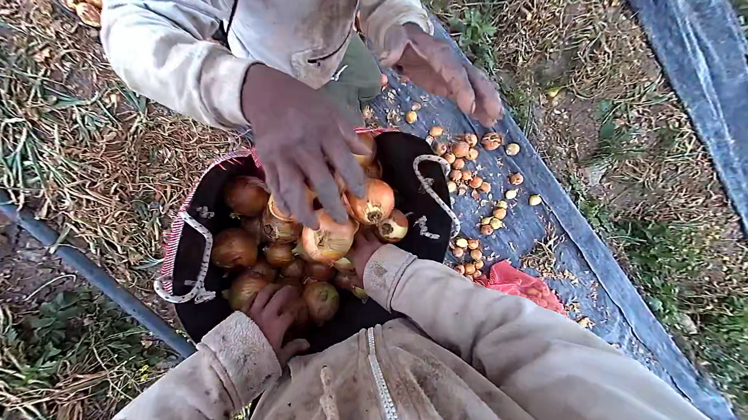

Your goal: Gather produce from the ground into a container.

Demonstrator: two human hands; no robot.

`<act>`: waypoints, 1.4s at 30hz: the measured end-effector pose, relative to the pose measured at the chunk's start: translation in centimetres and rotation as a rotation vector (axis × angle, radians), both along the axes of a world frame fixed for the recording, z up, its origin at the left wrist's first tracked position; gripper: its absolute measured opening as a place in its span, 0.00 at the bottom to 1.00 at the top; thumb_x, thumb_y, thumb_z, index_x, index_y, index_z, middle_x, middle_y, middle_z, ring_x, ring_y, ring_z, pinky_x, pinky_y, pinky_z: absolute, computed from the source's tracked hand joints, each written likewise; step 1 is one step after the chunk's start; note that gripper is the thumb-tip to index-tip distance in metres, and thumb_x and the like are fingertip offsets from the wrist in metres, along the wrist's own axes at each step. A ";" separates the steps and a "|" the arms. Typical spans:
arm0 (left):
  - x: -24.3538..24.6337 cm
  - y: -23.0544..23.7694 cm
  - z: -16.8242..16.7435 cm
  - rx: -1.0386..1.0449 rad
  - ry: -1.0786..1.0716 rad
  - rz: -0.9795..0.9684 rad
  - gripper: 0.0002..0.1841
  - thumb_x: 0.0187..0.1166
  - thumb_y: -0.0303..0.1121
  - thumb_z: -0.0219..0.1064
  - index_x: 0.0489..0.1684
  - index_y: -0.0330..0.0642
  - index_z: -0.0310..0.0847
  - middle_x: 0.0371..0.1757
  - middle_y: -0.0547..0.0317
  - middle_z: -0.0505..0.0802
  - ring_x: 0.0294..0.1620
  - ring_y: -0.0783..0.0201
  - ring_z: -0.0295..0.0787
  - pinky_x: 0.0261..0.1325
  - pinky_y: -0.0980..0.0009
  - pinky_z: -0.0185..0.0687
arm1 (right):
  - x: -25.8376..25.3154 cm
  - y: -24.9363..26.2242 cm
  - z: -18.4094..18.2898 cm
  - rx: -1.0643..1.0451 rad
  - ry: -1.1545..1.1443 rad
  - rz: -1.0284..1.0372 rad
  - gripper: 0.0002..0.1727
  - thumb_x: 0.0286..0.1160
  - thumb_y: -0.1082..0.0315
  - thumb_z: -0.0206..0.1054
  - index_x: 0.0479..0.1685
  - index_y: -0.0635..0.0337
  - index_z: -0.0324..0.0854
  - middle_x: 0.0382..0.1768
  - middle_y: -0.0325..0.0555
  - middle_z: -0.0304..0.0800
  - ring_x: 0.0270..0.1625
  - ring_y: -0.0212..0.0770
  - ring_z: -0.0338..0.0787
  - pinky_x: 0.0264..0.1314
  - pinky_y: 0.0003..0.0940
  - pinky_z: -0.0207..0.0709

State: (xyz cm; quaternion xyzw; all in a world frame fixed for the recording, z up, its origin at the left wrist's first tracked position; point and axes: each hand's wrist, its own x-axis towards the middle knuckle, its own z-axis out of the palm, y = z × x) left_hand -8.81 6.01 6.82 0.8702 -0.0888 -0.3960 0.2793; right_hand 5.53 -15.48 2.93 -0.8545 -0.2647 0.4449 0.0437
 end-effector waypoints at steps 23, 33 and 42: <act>8.2 0.6 -2.3 -0.177 -0.435 0.444 0.49 0.39 0.41 0.95 0.74 0.46 0.80 0.76 0.33 0.79 0.61 0.33 0.88 0.55 0.35 0.87 | 2.0 -2.2 3.8 0.165 -0.030 -0.249 0.57 0.37 0.57 0.94 0.83 0.43 0.72 0.76 0.64 0.78 0.71 0.66 0.84 0.68 0.67 0.80; 4.8 1.7 2.2 0.255 0.312 -0.056 0.29 0.83 0.52 0.66 0.81 0.51 0.77 0.90 0.48 0.69 0.92 0.37 0.55 0.84 0.34 0.59 | -2.3 -1.3 2.4 -0.035 0.432 0.327 0.27 0.71 0.68 0.78 0.73 0.46 0.86 0.84 0.61 0.70 0.85 0.66 0.69 0.87 0.64 0.59; 8.0 1.5 3.3 0.229 0.540 -0.494 0.36 0.75 0.27 0.75 0.87 0.46 0.69 0.89 0.36 0.67 0.90 0.27 0.53 0.84 0.32 0.54 | -3.2 0.3 -0.8 -0.131 0.572 0.036 0.30 0.87 0.69 0.61 0.89 0.47 0.68 0.89 0.57 0.64 0.93 0.61 0.56 0.93 0.59 0.45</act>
